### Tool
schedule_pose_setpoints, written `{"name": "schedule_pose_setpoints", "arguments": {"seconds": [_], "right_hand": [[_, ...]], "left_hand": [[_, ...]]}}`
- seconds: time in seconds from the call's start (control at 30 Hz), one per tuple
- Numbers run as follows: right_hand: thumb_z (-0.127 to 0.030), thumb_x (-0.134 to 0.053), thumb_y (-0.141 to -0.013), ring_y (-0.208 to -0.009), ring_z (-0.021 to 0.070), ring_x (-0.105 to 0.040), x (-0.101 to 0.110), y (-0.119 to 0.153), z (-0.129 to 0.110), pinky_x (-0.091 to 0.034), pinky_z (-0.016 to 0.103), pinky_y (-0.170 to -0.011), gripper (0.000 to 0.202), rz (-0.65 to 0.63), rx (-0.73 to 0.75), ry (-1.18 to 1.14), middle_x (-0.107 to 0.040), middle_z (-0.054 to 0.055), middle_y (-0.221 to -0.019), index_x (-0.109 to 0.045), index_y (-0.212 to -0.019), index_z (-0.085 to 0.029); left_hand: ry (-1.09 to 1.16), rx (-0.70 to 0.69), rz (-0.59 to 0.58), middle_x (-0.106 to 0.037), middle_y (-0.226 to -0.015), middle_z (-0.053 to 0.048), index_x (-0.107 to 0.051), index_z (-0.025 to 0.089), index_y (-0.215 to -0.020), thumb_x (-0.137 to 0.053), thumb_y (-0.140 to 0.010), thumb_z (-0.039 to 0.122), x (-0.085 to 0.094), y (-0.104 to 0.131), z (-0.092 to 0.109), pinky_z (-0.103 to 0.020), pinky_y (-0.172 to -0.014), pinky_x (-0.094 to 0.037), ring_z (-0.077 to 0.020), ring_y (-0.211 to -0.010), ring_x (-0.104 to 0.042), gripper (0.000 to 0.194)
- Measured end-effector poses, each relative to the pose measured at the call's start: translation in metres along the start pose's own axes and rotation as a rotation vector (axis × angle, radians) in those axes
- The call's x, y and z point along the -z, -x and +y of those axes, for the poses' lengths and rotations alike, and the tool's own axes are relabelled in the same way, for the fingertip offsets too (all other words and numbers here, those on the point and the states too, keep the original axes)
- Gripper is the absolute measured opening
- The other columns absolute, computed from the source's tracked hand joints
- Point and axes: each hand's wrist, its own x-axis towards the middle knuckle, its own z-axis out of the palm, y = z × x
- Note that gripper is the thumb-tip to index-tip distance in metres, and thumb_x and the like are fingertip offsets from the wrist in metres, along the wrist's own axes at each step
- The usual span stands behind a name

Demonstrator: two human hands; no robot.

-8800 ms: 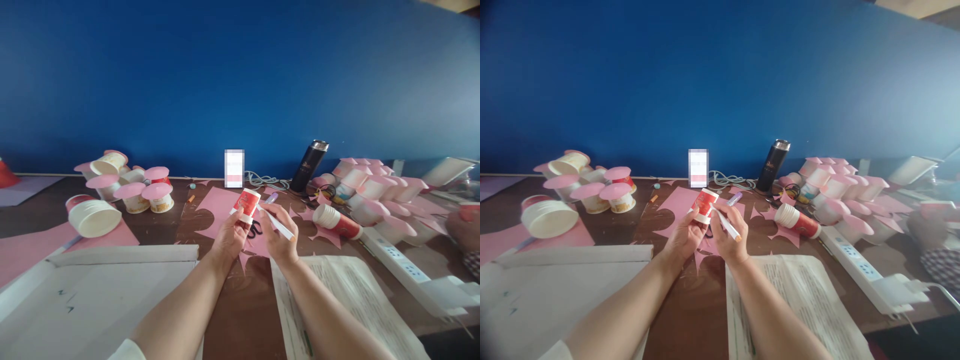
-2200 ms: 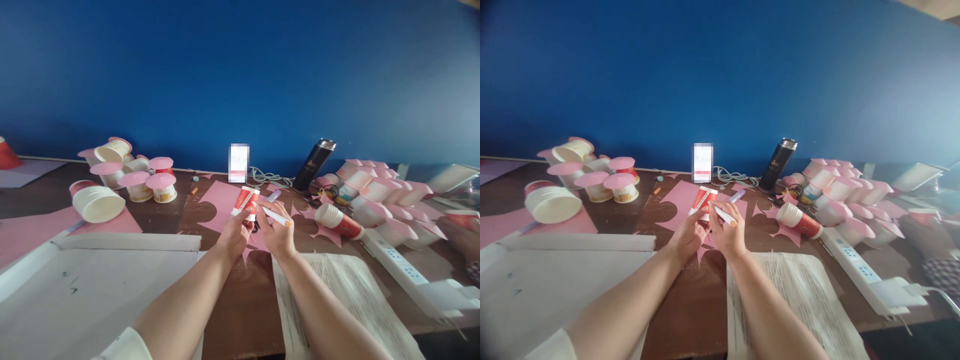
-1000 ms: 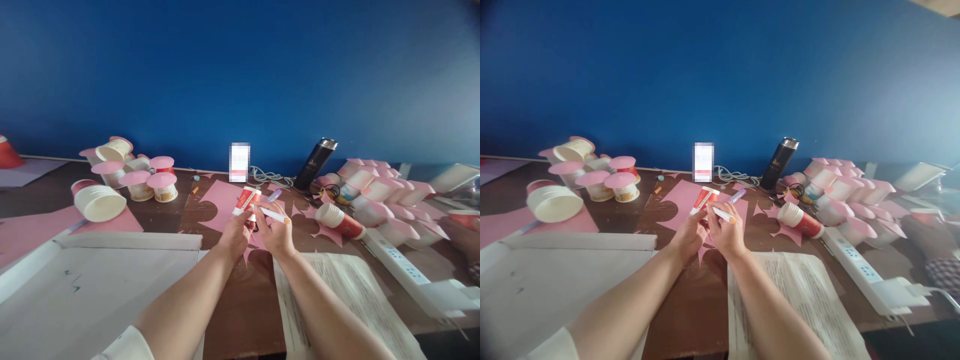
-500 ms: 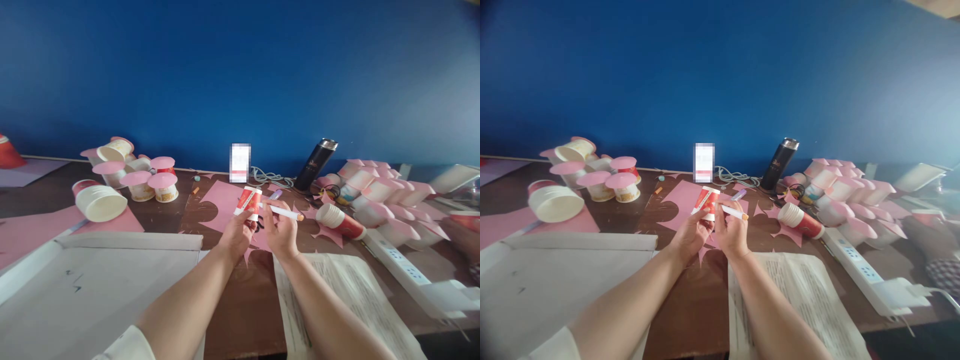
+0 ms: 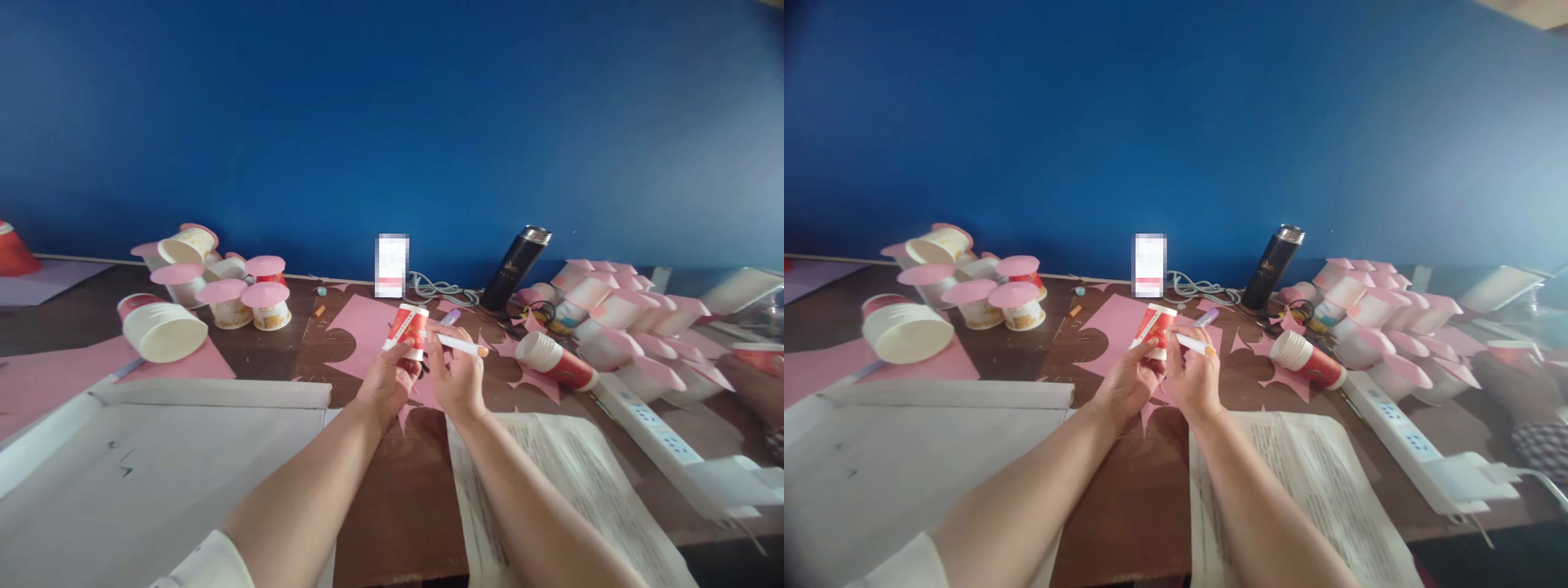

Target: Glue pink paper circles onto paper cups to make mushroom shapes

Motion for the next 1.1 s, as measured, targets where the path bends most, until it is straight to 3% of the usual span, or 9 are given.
{"name": "schedule_pose_setpoints", "arguments": {"seconds": [0.17,0.37,0.87,1.1], "right_hand": [[-0.024,-0.050,-0.089,-0.086,0.0208,-0.062,0.0020,-0.0015,-0.0007,-0.049,0.037,-0.080,0.016,0.075,0.001,-0.025,-0.067,0.006,-0.091,-0.064,-0.096,-0.020],[-0.026,-0.049,-0.090,-0.084,0.0207,-0.062,-0.0003,-0.0015,0.0028,-0.050,0.036,-0.077,0.016,0.034,0.002,-0.024,-0.068,0.006,-0.089,-0.064,-0.094,-0.021],[-0.024,-0.049,-0.090,-0.086,0.0212,-0.062,-0.0009,-0.0017,0.0011,-0.050,0.036,-0.079,0.016,0.036,0.009,0.011,-0.069,0.006,-0.090,-0.064,-0.093,-0.021],[-0.022,-0.049,-0.089,-0.087,0.0210,-0.061,0.0002,-0.0028,0.0043,-0.049,0.036,-0.081,0.016,0.077,0.010,0.048,-0.068,0.006,-0.091,-0.064,-0.093,-0.020]], "left_hand": [[-0.014,-0.016,-0.011,-0.064,-0.077,-0.001,-0.064,0.017,-0.080,-0.072,-0.065,0.011,-0.0001,0.0006,-0.0001,-0.023,-0.060,-0.036,-0.0082,-0.065,-0.052,0.018],[-0.055,-0.025,-0.063,-0.065,-0.081,-0.001,-0.067,0.018,-0.086,-0.073,-0.066,0.015,0.0024,-0.0011,-0.0014,-0.023,-0.061,-0.036,-0.0091,-0.066,-0.054,0.021],[-0.008,-0.008,-0.013,-0.066,-0.081,-0.002,-0.066,0.016,-0.081,-0.071,-0.067,0.011,0.0026,-0.0034,-0.0010,-0.022,-0.061,-0.039,-0.0091,-0.068,-0.056,0.016],[0.028,-0.010,0.008,-0.068,-0.087,-0.004,-0.065,0.016,-0.080,-0.068,-0.068,0.008,0.0008,-0.0025,-0.0009,-0.023,-0.070,-0.045,-0.0127,-0.079,-0.061,0.015]]}}
